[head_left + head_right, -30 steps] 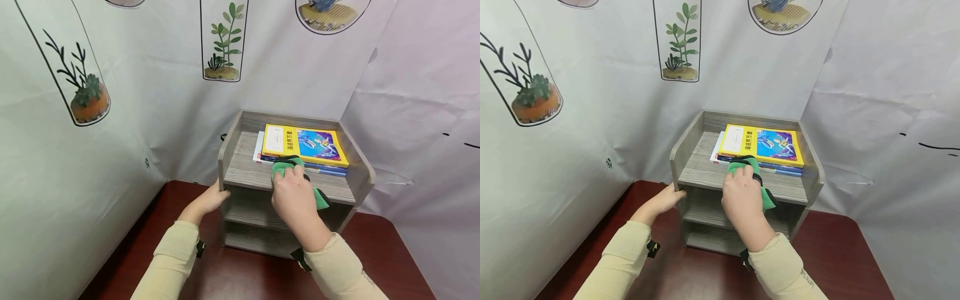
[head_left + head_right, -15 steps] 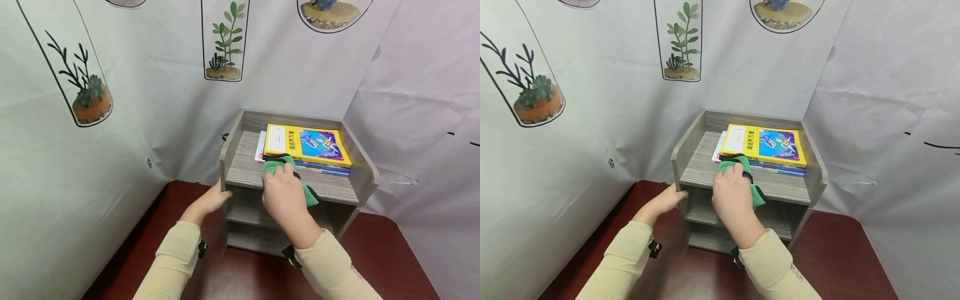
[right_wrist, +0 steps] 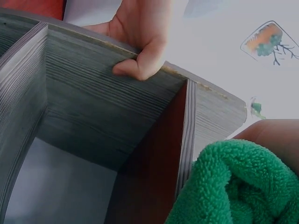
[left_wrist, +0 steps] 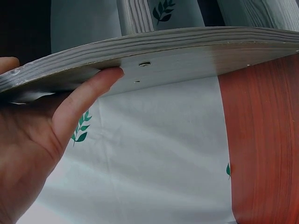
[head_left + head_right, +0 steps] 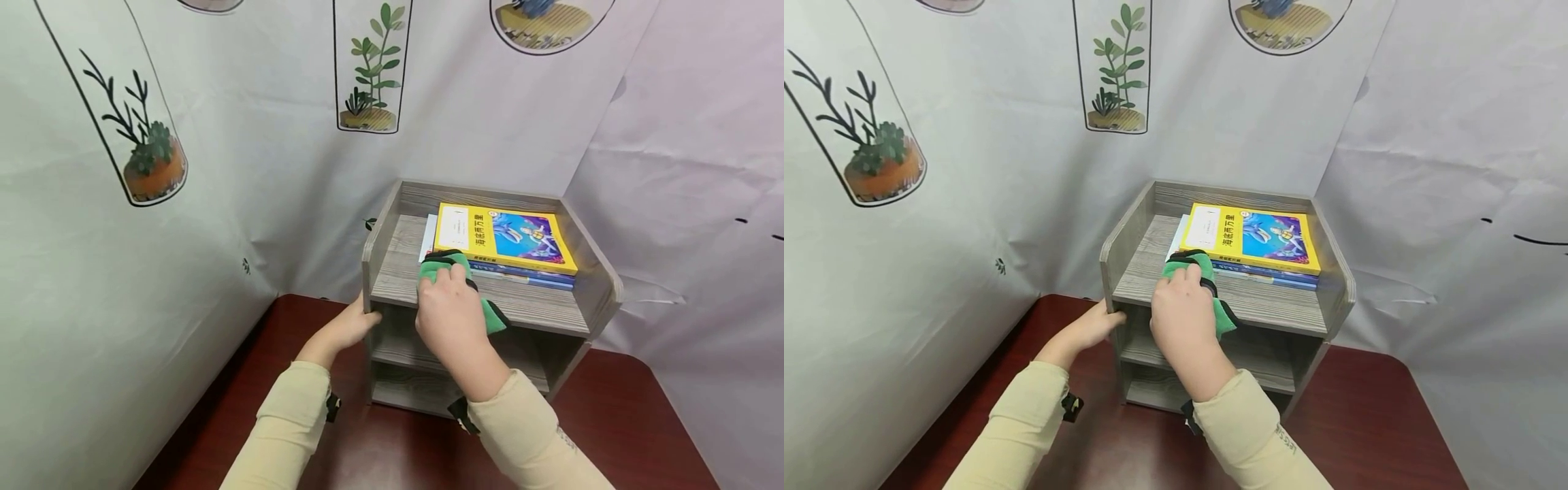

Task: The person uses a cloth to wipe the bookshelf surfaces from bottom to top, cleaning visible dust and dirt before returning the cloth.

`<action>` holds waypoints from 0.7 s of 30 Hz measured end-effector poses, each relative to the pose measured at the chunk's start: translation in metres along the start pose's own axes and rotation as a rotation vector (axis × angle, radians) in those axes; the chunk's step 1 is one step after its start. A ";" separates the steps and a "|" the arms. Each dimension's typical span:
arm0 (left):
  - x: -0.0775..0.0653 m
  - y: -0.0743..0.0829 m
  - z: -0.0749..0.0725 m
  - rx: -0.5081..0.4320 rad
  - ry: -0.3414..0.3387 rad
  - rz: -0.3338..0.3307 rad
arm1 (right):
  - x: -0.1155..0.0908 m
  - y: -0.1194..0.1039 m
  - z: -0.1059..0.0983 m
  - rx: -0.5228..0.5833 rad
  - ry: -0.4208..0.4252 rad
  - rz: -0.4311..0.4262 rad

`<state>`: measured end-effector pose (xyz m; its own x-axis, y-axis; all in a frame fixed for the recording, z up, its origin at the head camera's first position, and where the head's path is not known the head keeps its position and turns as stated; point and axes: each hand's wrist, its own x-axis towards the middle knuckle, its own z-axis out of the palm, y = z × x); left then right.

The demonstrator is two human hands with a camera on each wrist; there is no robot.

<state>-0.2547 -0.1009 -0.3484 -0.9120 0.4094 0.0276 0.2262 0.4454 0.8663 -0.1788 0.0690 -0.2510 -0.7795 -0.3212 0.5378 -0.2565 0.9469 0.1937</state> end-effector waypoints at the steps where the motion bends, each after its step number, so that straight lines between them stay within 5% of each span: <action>1: 0.000 0.000 0.000 -0.003 0.000 0.001 | 0.001 -0.001 0.000 0.003 -0.007 0.000; 21: -0.003 0.002 0.000 -0.081 -0.024 0.014 | 0.016 -0.023 0.003 0.190 -0.013 0.008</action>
<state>-0.2518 -0.1013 -0.3464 -0.9004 0.4342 0.0288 0.2093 0.3741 0.9035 -0.1866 0.0419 -0.2492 -0.7888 -0.3144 0.5281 -0.3526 0.9353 0.0301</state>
